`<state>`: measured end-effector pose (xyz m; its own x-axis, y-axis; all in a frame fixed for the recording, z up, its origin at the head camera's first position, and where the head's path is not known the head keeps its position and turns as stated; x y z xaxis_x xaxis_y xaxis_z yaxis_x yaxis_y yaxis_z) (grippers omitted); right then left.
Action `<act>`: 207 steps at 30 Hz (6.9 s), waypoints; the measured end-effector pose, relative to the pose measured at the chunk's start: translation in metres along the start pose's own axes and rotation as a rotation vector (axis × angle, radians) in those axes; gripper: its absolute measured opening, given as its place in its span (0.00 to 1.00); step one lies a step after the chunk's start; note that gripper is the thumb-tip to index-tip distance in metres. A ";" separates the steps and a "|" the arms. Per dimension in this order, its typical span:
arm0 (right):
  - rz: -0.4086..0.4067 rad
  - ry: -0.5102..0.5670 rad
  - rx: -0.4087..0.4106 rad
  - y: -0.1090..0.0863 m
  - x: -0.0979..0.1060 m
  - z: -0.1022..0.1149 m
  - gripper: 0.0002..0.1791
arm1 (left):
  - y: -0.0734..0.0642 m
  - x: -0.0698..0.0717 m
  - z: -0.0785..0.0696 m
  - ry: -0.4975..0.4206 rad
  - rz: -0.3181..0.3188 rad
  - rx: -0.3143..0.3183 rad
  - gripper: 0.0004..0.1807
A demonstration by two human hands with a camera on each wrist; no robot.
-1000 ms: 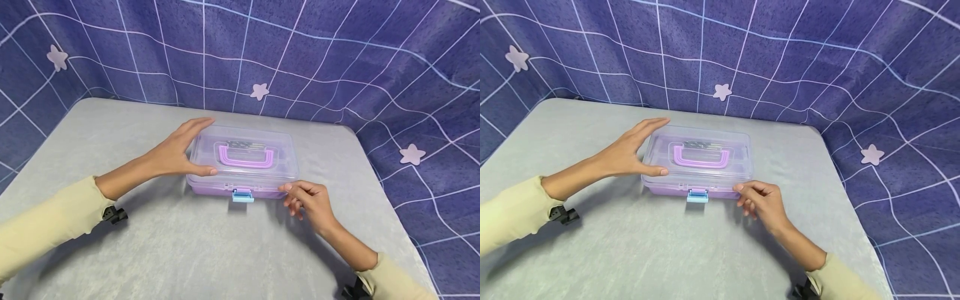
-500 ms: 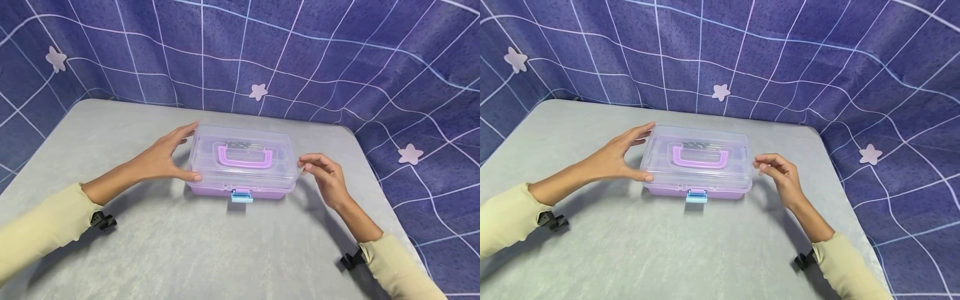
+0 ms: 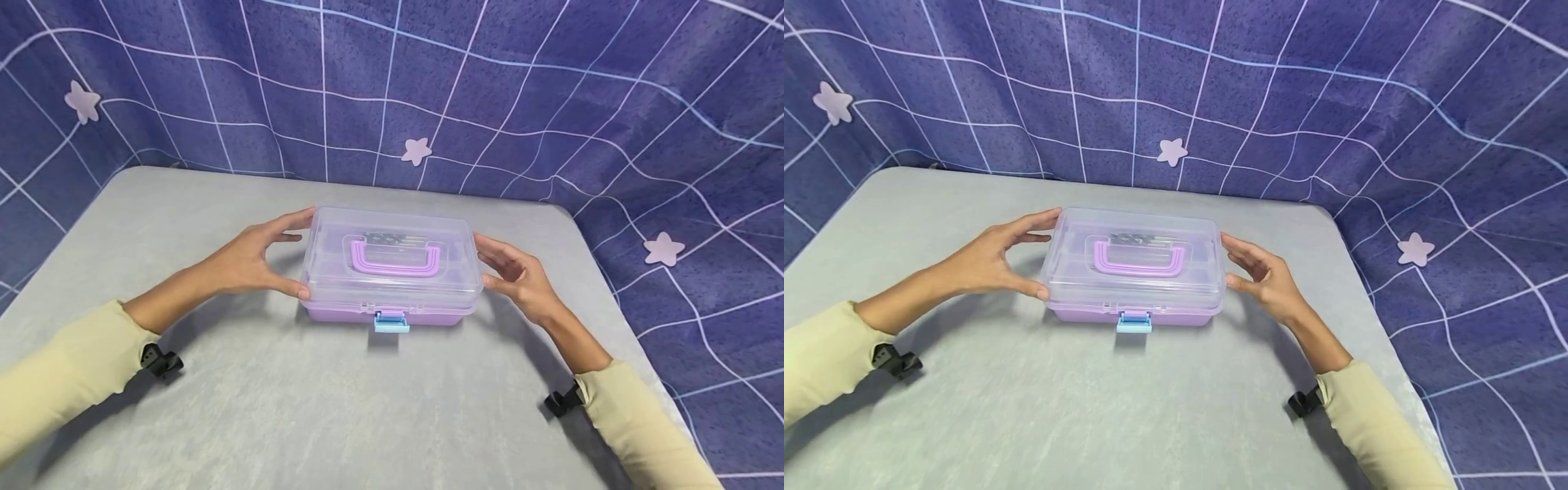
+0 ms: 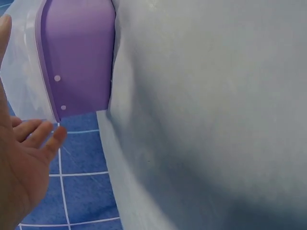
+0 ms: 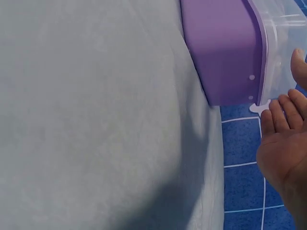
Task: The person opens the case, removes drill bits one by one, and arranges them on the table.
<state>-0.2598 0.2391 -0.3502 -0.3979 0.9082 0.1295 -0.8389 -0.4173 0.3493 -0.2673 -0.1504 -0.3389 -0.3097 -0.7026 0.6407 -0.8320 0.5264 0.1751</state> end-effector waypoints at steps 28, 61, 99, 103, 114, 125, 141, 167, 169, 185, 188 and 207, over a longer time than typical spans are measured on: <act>-0.191 -0.041 -0.126 0.044 0.034 0.008 0.25 | 0.033 0.031 -0.001 -0.009 -0.038 0.090 0.42; -0.352 0.023 -0.320 0.105 0.057 -0.008 0.23 | 0.087 0.053 0.013 -0.190 0.044 0.305 0.44; -0.283 -0.210 -0.833 0.143 0.058 -0.111 0.18 | 0.139 0.001 0.116 -0.509 0.450 0.923 0.65; -0.267 -0.207 -0.841 0.139 0.055 -0.118 0.17 | 0.135 -0.005 0.119 -0.499 0.479 0.930 0.68; -0.243 -0.215 -0.855 0.135 0.050 -0.119 0.20 | 0.134 -0.011 0.118 -0.413 0.498 0.913 0.59; -0.237 -0.185 -0.887 0.131 0.044 -0.123 0.24 | 0.131 -0.008 0.112 -0.344 0.457 0.940 0.43; -0.301 -0.201 -0.846 0.133 0.046 -0.113 0.21 | 0.134 0.000 0.109 -0.350 0.371 0.947 0.31; -0.204 -0.332 -0.726 0.123 0.055 -0.104 0.18 | 0.116 0.001 0.097 -0.310 0.440 0.811 0.40; -0.184 -0.364 -0.708 0.123 0.056 -0.100 0.22 | 0.116 0.005 0.095 -0.298 0.391 0.772 0.40; -0.210 -0.473 -0.484 0.129 0.063 -0.051 0.24 | 0.087 0.007 0.058 -0.262 0.110 0.495 0.56; -0.206 -0.486 -0.445 0.132 0.063 -0.040 0.24 | 0.075 0.003 0.049 -0.154 0.109 0.451 0.56; -0.136 -0.757 -0.260 0.163 0.051 0.002 0.26 | 0.021 -0.034 0.022 0.190 0.070 0.341 0.82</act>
<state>-0.4162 0.2174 -0.2849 -0.0054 0.6870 0.7267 -0.9584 -0.2109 0.1922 -0.2843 -0.1264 -0.3732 -0.3068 -0.5523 0.7751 -0.9269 0.3583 -0.1116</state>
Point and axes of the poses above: each hand's wrist, its own y-axis towards the middle knuckle, its own x-axis out of the back of the hand, z = x × y, the point moved 10 cm from there along y, towards the middle knuckle, and after that the axes turned 1 degree about x, right-handed, at the moved point
